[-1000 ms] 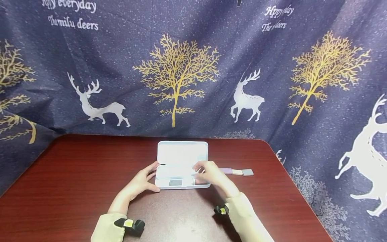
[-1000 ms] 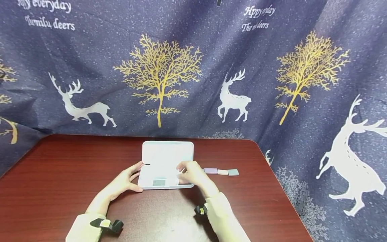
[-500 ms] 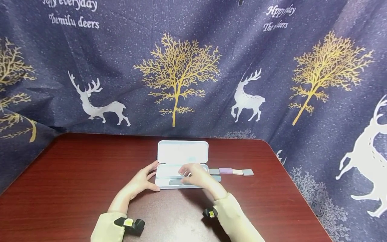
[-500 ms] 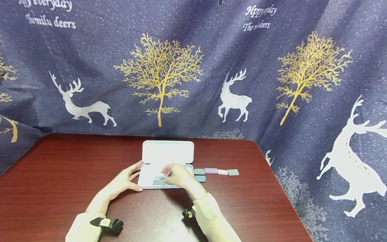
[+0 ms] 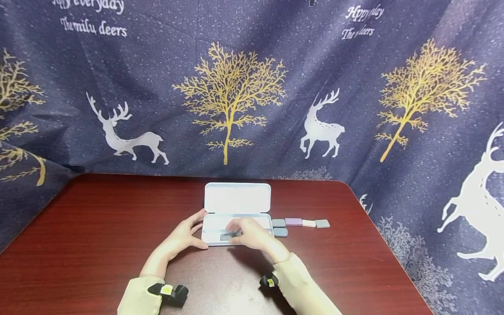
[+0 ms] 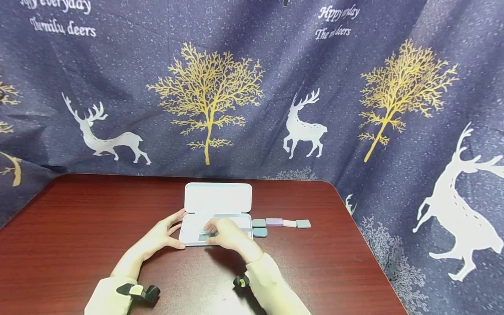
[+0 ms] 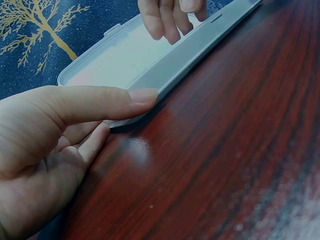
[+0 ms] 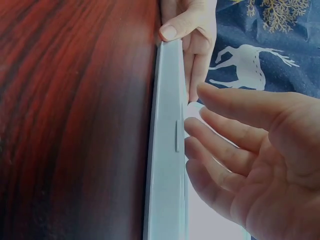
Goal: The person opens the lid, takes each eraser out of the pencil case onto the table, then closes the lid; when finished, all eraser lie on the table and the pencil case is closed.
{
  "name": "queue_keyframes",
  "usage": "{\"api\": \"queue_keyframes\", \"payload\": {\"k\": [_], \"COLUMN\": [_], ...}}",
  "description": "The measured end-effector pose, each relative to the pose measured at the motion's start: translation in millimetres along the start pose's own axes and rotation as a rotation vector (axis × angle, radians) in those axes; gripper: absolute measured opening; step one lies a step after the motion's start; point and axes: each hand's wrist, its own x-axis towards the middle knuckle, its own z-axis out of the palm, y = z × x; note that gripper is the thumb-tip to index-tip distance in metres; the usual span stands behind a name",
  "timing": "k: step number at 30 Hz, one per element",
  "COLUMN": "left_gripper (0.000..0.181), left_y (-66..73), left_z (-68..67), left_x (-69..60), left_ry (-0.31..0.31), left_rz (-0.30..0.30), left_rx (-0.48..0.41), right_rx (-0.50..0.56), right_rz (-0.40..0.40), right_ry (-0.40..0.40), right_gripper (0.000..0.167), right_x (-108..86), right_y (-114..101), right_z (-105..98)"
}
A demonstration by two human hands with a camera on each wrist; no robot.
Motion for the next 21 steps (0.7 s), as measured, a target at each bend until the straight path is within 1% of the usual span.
{"api": "queue_keyframes", "payload": {"k": [8,13,21], "left_gripper": [0.115,0.114,0.114], "left_y": [1.2,1.1,0.3], "left_z": [0.8,0.1,-0.5], "left_x": [0.2,-0.3,-0.7], "left_ry": [-0.005,-0.005,-0.013], "left_rz": [-0.007,-0.005,-0.002], "left_rx": [0.01,0.005,-0.001], "right_rx": [-0.021,-0.032,-0.043], "right_rz": [0.019,0.037,0.021], "right_ry": [-0.029,-0.028,-0.035], "right_gripper": [0.03,0.032,0.034], "right_x": [0.1,0.0,0.6], "right_y": [2.0,1.6,0.4], "right_z": [2.1,3.1,3.4]}}
